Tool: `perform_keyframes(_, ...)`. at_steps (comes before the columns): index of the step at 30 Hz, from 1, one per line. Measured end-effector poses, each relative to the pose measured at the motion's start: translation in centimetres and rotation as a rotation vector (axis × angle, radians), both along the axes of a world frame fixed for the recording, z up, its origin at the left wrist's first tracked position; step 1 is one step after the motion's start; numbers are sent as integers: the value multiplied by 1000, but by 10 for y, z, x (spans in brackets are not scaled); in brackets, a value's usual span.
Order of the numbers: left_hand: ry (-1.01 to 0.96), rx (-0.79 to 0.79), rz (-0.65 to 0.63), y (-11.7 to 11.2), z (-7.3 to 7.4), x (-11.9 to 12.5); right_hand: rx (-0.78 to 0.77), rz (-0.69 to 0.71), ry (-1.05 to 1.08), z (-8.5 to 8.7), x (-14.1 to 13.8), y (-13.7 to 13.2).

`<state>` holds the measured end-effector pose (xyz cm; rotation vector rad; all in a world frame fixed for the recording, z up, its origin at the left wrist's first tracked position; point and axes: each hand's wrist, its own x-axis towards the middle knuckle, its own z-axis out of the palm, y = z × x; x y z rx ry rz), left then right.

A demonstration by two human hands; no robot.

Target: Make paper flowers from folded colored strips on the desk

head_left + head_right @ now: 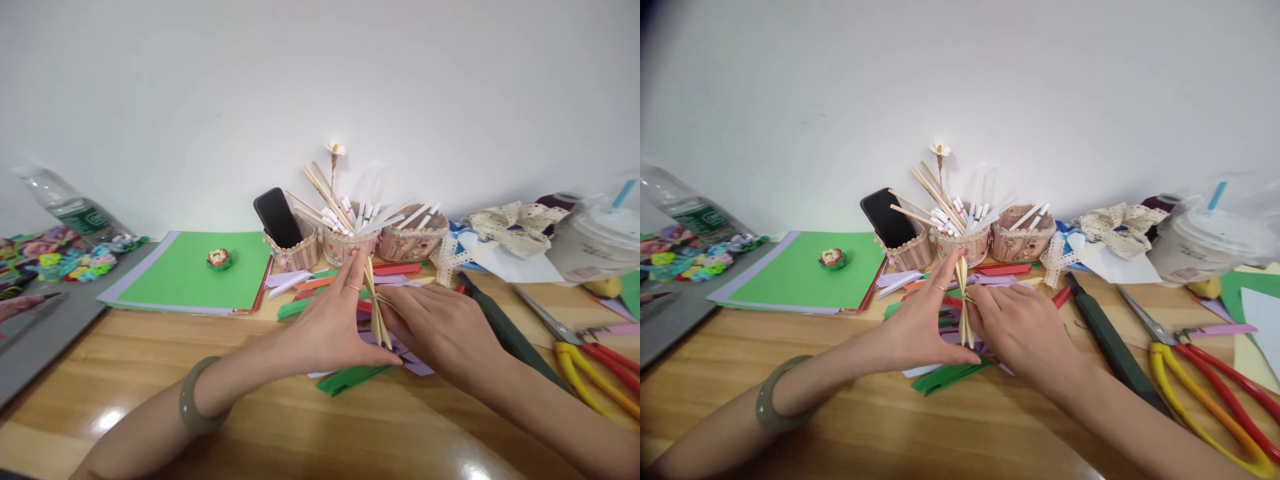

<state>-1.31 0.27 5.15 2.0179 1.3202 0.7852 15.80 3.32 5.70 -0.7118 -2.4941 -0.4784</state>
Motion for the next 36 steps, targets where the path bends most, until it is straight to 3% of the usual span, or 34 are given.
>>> perform_keyframes(9, -15, 71, 4, 6, 9, -11, -95, 43, -52, 0, 10, 12)
perform_keyframes(13, 80, 218, 24, 6, 15, -12, -128, 24, -55, 0, 9, 12)
perform_keyframes(22, 305, 502, 153, -3, 6, 3, -36, 22, -45, 0, -1, -3)
perform_keyframes(28, 358, 543, 106, -6, 10, -1, -6, 47, -83, 0, -1, -7)
perform_keyframes(36, 388, 647, 65, 0, 5, -4, 8, 56, -74, -1, -1, -7)
